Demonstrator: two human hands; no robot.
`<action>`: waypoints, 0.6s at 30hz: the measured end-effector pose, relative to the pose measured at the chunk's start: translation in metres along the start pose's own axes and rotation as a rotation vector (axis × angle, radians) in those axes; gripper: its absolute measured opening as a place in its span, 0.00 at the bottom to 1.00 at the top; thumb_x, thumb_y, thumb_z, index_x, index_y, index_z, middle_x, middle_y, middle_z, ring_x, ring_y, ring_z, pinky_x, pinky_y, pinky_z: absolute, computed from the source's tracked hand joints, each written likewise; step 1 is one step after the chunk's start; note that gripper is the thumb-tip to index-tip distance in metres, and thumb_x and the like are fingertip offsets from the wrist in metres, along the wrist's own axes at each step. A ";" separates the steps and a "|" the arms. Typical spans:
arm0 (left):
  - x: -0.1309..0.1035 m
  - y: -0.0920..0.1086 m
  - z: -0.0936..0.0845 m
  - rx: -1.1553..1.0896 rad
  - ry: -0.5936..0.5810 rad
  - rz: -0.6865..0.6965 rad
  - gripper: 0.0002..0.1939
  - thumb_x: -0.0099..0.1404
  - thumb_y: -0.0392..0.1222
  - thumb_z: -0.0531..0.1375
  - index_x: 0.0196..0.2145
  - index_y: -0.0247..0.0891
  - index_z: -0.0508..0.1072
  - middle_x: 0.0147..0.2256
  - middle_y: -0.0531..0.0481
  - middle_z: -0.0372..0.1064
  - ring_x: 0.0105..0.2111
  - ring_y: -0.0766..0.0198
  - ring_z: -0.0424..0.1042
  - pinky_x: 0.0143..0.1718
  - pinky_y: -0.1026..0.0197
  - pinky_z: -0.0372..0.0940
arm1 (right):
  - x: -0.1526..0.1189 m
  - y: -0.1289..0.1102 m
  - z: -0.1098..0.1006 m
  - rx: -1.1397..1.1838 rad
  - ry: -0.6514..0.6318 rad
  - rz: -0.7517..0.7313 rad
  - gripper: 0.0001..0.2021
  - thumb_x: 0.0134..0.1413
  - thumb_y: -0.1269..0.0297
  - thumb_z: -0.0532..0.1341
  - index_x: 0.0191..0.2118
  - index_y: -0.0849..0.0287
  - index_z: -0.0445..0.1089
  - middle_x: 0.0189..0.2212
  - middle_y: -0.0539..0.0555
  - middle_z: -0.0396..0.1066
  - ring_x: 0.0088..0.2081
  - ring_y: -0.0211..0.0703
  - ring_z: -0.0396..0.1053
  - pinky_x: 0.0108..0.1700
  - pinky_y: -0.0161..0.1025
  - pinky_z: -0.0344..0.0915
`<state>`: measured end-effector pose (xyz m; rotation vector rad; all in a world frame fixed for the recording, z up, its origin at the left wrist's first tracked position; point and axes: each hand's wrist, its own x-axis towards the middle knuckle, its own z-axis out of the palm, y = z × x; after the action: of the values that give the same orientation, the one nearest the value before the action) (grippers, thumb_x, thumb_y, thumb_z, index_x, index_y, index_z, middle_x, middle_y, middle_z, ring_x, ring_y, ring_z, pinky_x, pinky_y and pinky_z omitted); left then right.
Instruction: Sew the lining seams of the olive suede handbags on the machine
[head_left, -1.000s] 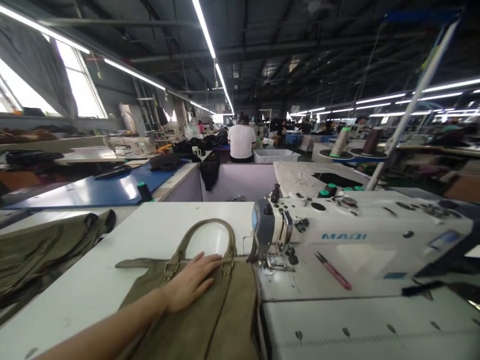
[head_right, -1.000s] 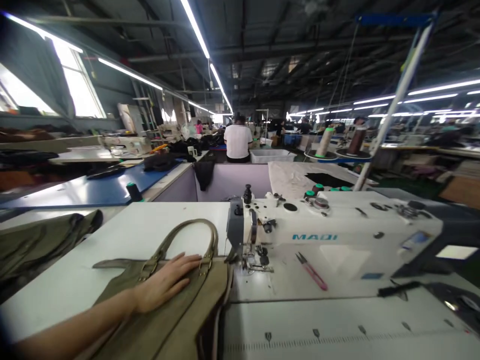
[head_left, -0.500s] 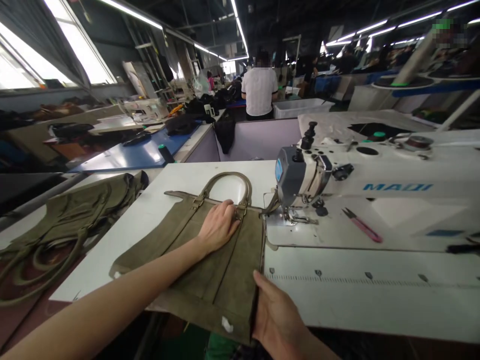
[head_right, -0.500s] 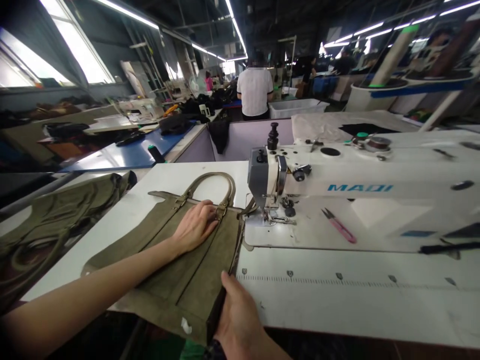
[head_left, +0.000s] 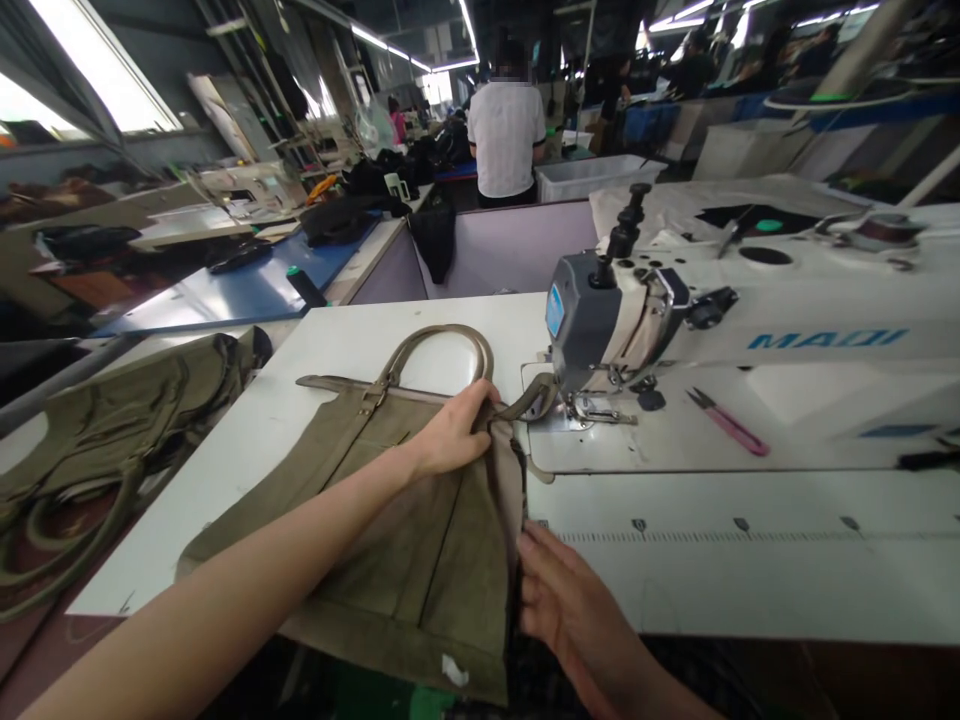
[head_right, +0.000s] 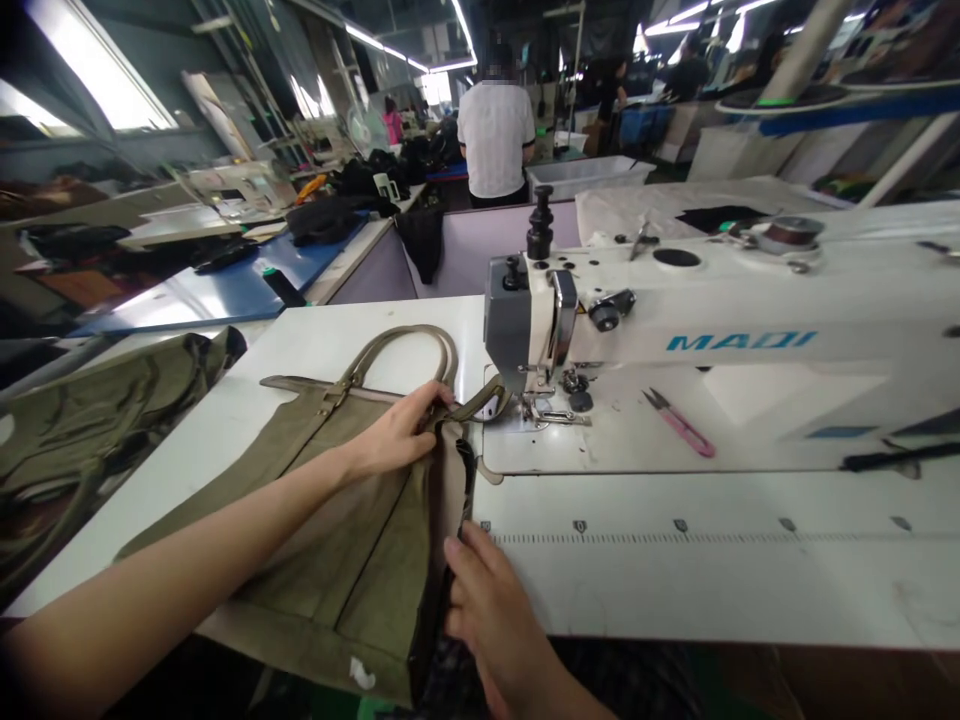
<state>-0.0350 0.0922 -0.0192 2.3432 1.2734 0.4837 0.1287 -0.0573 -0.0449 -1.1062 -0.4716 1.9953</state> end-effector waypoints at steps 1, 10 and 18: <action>-0.003 0.000 -0.002 -0.013 0.008 0.017 0.28 0.48 0.30 0.51 0.50 0.39 0.61 0.47 0.46 0.66 0.48 0.59 0.68 0.52 0.55 0.65 | 0.008 -0.007 0.001 -0.090 0.003 -0.059 0.25 0.54 0.49 0.63 0.52 0.58 0.63 0.33 0.55 0.73 0.34 0.47 0.73 0.33 0.41 0.69; -0.009 -0.009 0.000 0.545 0.055 0.302 0.31 0.65 0.26 0.47 0.62 0.50 0.58 0.64 0.47 0.54 0.65 0.56 0.51 0.65 0.38 0.29 | 0.072 -0.034 -0.006 -0.618 0.074 -0.439 0.21 0.47 0.69 0.61 0.50 0.60 0.67 0.20 0.45 0.63 0.24 0.41 0.63 0.31 0.37 0.62; -0.006 -0.035 -0.001 0.766 0.292 0.414 0.18 0.70 0.29 0.51 0.52 0.41 0.69 0.63 0.38 0.54 0.63 0.52 0.56 0.64 0.41 0.46 | 0.059 -0.035 -0.029 -0.736 0.066 -0.436 0.28 0.51 0.66 0.58 0.60 0.64 0.57 0.23 0.48 0.68 0.26 0.43 0.69 0.29 0.37 0.64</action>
<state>-0.0629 0.1046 -0.0376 3.3194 1.2401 0.5446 0.1503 0.0092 -0.0703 -1.3395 -1.3549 1.4123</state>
